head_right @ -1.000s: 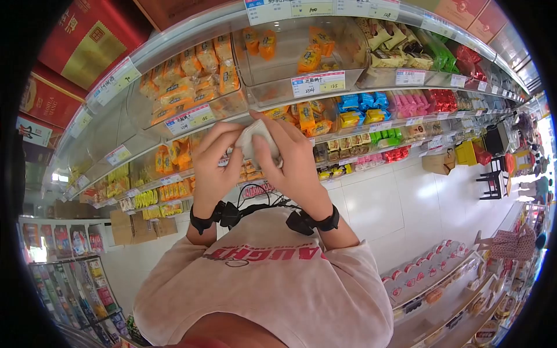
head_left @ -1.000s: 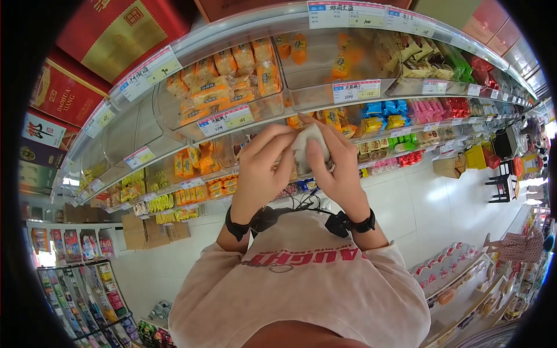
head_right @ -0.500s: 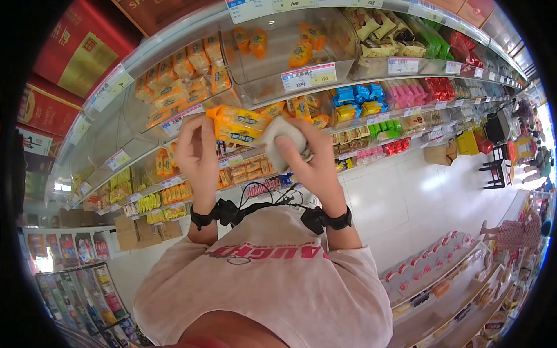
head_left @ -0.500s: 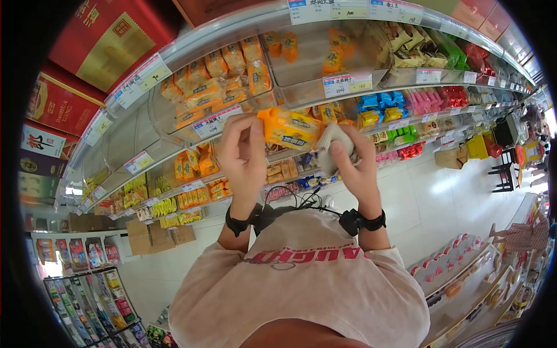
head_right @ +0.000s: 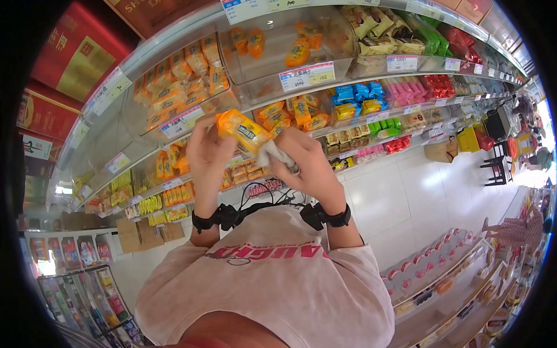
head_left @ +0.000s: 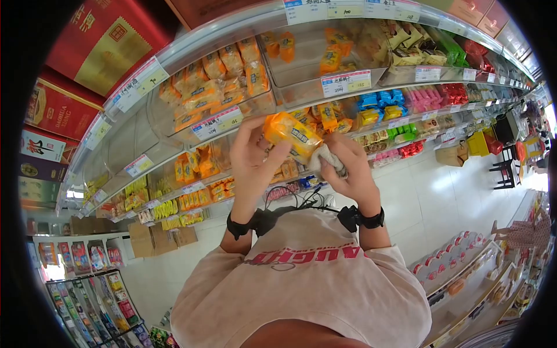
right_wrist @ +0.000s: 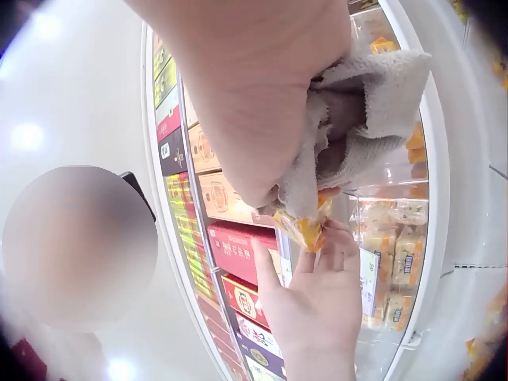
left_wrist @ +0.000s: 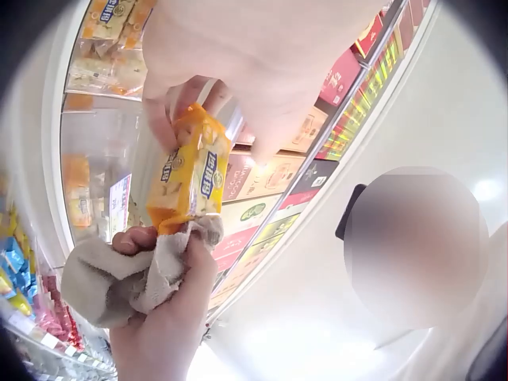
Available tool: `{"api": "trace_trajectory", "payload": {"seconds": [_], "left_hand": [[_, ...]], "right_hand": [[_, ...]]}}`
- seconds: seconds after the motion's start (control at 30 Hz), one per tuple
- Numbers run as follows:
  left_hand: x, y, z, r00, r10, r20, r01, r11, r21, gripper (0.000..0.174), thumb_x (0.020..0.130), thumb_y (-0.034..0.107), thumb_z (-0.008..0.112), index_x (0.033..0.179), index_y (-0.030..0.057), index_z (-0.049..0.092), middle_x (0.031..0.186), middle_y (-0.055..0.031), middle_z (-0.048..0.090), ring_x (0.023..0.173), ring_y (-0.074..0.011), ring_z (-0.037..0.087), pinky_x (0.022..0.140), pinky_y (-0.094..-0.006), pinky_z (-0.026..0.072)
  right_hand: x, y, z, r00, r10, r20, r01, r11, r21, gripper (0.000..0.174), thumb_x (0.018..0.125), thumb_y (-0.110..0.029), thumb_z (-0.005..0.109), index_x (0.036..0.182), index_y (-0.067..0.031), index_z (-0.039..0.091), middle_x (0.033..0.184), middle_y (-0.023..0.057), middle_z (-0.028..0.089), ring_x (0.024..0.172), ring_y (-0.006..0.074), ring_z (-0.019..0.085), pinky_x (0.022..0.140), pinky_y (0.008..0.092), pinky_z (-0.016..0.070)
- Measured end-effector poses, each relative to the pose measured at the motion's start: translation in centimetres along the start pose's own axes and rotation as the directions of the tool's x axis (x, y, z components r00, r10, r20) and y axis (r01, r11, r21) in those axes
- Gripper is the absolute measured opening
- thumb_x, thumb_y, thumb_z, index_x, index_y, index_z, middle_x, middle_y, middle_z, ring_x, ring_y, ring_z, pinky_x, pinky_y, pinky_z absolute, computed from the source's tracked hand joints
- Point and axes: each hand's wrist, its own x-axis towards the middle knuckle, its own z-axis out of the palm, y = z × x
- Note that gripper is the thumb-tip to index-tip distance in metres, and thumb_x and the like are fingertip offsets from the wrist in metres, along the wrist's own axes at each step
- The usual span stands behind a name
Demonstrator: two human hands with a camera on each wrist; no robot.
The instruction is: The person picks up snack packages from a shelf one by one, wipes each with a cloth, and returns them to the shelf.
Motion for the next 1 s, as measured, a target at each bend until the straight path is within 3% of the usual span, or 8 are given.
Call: {"api": "trace_trajectory", "payload": {"seconds": [0.1, 0.17, 0.27, 0.33, 0.53, 0.67, 0.83, 1.0], "left_hand": [[0.3, 0.5, 0.2, 1.0, 0.0, 0.02, 0.003, 0.989, -0.149, 0.049, 0.088, -0.011, 0.067, 0.133, -0.0042, 0.052, 0.127, -0.0108, 0.058, 0.123, -0.0193, 0.056, 0.101, -0.033, 0.0486], [0.5, 1.1, 0.0, 0.998, -0.022, 0.051, 0.031, 0.984, -0.177, 0.056, 0.086, -0.013, 0.067, 0.138, -0.0044, 0.048, 0.132, -0.0126, 0.056, 0.129, -0.0222, 0.053, 0.106, -0.0368, 0.0475], [0.2, 1.6, 0.1, 0.989, 0.01, 0.147, 0.011, 0.99, -0.139, 0.059, 0.086, -0.015, 0.064, 0.141, -0.0045, 0.046, 0.138, -0.0139, 0.051, 0.133, -0.0235, 0.05, 0.108, -0.0394, 0.0457], [-0.3, 0.7, 0.9, 0.976, 0.049, 0.212, -0.016, 0.988, -0.153, 0.06, 0.087, -0.016, 0.063, 0.142, -0.0043, 0.045, 0.142, -0.014, 0.048, 0.136, -0.0238, 0.046, 0.11, -0.041, 0.0442], [-0.3, 0.8, 1.4, 0.986, 0.01, 0.167, 0.024, 0.979, -0.203, 0.055, 0.09, -0.014, 0.06, 0.143, -0.004, 0.045, 0.145, -0.0129, 0.046, 0.137, -0.0209, 0.044, 0.108, -0.0371, 0.0431], [-0.4, 0.9, 1.2, 0.988, 0.011, 0.152, -0.009, 1.0, -0.014, 0.046, 0.095, -0.005, 0.059, 0.139, -0.004, 0.049, 0.142, -0.0143, 0.053, 0.13, -0.0191, 0.051, 0.104, -0.0318, 0.0441], [-0.1, 0.0, 0.4, 0.995, -0.069, 0.074, 0.083, 0.976, -0.203, 0.041, 0.098, 0.005, 0.062, 0.136, -0.0037, 0.051, 0.136, -0.0167, 0.06, 0.124, -0.0223, 0.059, 0.103, -0.0345, 0.048], [0.3, -0.1, -0.1, 0.996, -0.043, 0.082, 0.07, 0.929, -0.362, 0.047, 0.105, 0.033, 0.053, 0.133, -0.0037, 0.051, 0.132, -0.0283, 0.059, 0.118, -0.0283, 0.062, 0.102, -0.04, 0.0501]], "right_hand": [[-0.3, -0.3, 0.4, 0.992, 0.005, -0.128, 0.005, 0.997, 0.077, 0.02, 0.083, -0.007, 0.062, 0.101, 0.0017, 0.061, 0.091, 0.0148, 0.063, 0.079, 0.0301, 0.062, 0.072, 0.0354, 0.0502], [-0.2, -0.4, 0.5, 0.968, 0.124, -0.217, -0.067, 0.965, 0.252, 0.024, 0.09, -0.012, 0.057, 0.108, 0.002, 0.06, 0.099, 0.0141, 0.064, 0.086, 0.0248, 0.063, 0.077, 0.0329, 0.0506], [0.4, -0.8, 0.6, 0.887, 0.408, -0.216, -0.209, 0.773, 0.599, 0.035, 0.106, -0.022, 0.042, 0.126, 0.003, 0.055, 0.12, 0.0132, 0.064, 0.103, 0.0161, 0.061, 0.089, 0.0295, 0.0493], [0.1, -1.2, 1.6, 0.885, 0.455, -0.096, -0.364, 0.806, 0.467, 0.044, 0.11, -0.027, 0.037, 0.139, 0.0046, 0.046, 0.127, 0.012, 0.06, 0.11, 0.0155, 0.057, 0.095, 0.0293, 0.0454], [0.8, -1.2, 1.8, 0.813, 0.568, 0.124, -0.552, 0.688, 0.471, 0.046, 0.104, -0.031, 0.056, 0.13, 0.0059, 0.056, 0.106, 0.0105, 0.067, 0.096, 0.0106, 0.059, 0.084, 0.0275, 0.0486], [1.2, -1.4, 2.0, 0.844, 0.536, 0.029, -0.5, 0.766, 0.405, 0.045, 0.093, -0.026, 0.073, 0.121, 0.0053, 0.06, 0.099, 0.0104, 0.069, 0.089, 0.0109, 0.062, 0.079, 0.0274, 0.051], [1.1, -1.5, 2.2, 0.926, 0.376, 0.037, -0.372, 0.89, 0.263, 0.057, 0.079, -0.019, 0.086, 0.123, 0.0036, 0.059, 0.101, 0.0121, 0.07, 0.093, 0.0125, 0.065, 0.083, 0.0288, 0.0523], [0.4, -1.7, 2.5, 0.888, 0.439, 0.137, -0.448, 0.759, 0.472, 0.057, 0.079, -0.021, 0.086, 0.123, 0.0032, 0.06, 0.1, 0.0115, 0.07, 0.092, 0.013, 0.066, 0.082, 0.029, 0.0524]]}}
